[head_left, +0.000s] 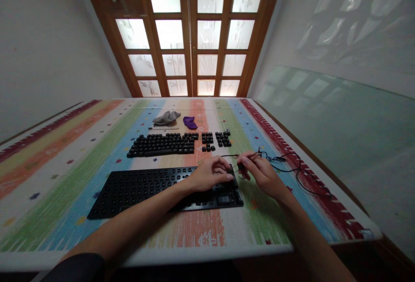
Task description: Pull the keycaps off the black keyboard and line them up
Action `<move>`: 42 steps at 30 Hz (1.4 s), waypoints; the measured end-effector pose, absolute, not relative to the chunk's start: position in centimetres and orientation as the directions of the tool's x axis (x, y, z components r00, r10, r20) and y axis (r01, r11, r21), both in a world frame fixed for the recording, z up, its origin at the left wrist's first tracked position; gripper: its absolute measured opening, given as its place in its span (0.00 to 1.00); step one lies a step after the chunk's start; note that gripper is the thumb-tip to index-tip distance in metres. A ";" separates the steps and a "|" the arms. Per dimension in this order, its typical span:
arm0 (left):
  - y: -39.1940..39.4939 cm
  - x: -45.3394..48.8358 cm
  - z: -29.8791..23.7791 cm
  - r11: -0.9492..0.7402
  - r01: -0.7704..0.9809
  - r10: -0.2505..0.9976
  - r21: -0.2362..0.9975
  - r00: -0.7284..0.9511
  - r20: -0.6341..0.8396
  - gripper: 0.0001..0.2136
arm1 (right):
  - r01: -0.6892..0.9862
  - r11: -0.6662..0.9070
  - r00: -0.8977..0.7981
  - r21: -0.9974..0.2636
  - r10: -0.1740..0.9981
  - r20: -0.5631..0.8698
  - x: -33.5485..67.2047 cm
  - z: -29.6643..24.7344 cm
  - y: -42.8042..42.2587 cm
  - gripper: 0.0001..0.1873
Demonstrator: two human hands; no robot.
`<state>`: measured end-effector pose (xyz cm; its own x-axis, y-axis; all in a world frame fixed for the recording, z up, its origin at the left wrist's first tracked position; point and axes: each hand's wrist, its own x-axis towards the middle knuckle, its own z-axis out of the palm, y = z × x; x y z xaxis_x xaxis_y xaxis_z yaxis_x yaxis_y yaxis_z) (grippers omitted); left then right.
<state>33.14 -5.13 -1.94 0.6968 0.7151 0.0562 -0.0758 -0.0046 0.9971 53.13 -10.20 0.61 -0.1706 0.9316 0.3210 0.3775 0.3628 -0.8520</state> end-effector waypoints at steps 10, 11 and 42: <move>-4.0 33.6 -1.9 0.105 -0.220 0.717 0.970 0.692 0.080 0.22 | 0.215 0.352 -0.151 -0.911 0.934 0.325 53.7 0.1 -10.1 0.17; -3.9 33.7 -1.9 0.103 -0.229 0.716 0.968 0.692 0.087 0.21 | 0.207 0.355 -0.150 -0.912 0.933 0.329 53.7 0.1 -10.1 0.17; 3.8 39.6 -3.3 -0.744 0.563 0.660 0.361 0.705 0.261 0.05 | 0.243 0.260 0.231 -0.935 0.920 0.316 55.5 -1.8 -9.9 0.21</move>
